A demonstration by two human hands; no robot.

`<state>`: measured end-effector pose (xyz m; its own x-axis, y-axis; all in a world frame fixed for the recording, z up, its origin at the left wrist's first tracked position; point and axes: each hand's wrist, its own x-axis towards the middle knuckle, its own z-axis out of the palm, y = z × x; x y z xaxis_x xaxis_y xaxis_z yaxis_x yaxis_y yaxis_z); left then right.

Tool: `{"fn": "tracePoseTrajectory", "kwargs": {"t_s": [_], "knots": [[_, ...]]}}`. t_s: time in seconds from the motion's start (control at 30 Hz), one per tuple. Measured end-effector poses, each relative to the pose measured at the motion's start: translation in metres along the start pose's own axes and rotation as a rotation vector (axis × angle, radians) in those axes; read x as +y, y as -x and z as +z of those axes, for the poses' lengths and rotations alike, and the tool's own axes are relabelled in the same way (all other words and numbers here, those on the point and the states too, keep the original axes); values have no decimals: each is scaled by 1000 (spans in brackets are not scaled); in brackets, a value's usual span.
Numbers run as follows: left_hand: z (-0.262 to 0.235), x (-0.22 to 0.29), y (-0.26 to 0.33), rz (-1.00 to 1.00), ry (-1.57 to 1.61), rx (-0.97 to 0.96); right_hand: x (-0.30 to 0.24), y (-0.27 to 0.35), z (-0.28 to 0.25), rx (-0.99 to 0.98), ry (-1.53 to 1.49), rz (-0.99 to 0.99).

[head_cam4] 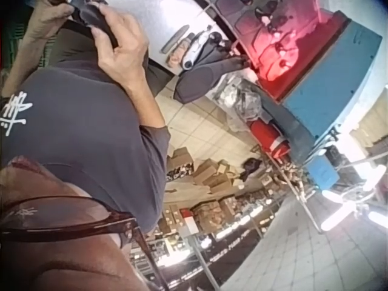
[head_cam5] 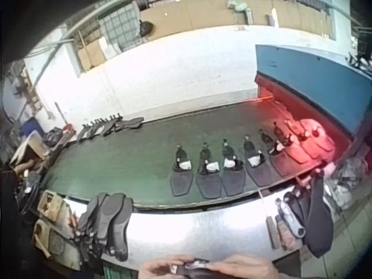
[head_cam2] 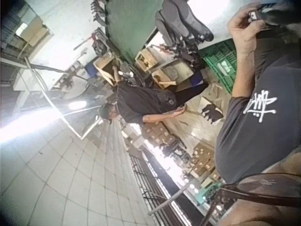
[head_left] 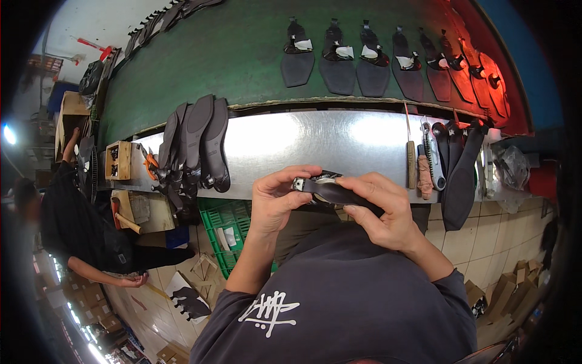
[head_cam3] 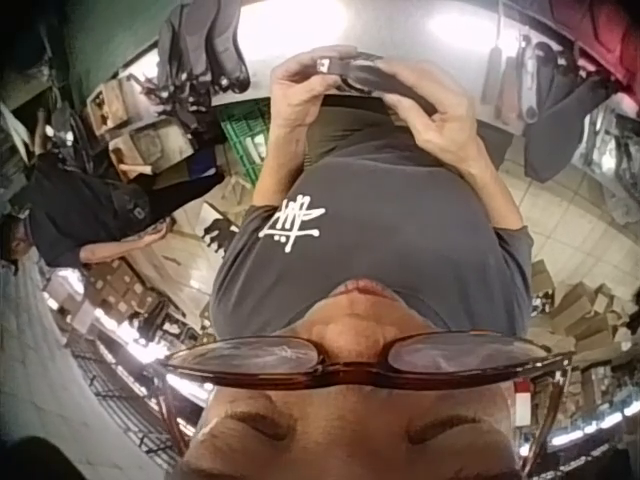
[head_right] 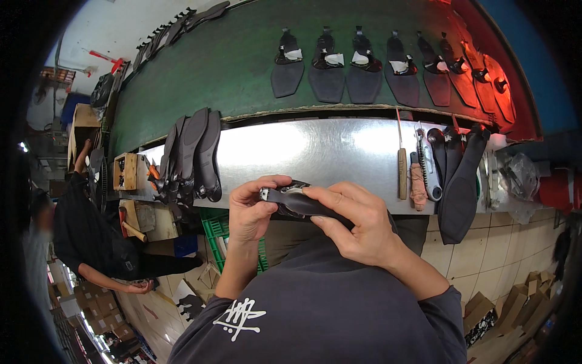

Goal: The person is assembling shoe components, specifically applying finishing touches or cleaning the heel and sole areas of several shoes on a production line.

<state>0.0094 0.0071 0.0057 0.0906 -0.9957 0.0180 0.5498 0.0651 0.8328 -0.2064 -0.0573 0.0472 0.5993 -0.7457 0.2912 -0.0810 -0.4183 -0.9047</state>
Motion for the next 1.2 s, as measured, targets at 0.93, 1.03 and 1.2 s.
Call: {"fn": "tracePoseTrajectory", "kwargs": {"t_s": [0.93,1.03,1.2], "knots": [[-6,-2,0,134,-304,-177,-12,-7,-1,-56,340,-127],[-4,0,3,157,-422,-200,-12,-6,0,-83,362,-115],[9,-2,5,99,-471,-85,-2,-7,3,-51,307,-54]]}}
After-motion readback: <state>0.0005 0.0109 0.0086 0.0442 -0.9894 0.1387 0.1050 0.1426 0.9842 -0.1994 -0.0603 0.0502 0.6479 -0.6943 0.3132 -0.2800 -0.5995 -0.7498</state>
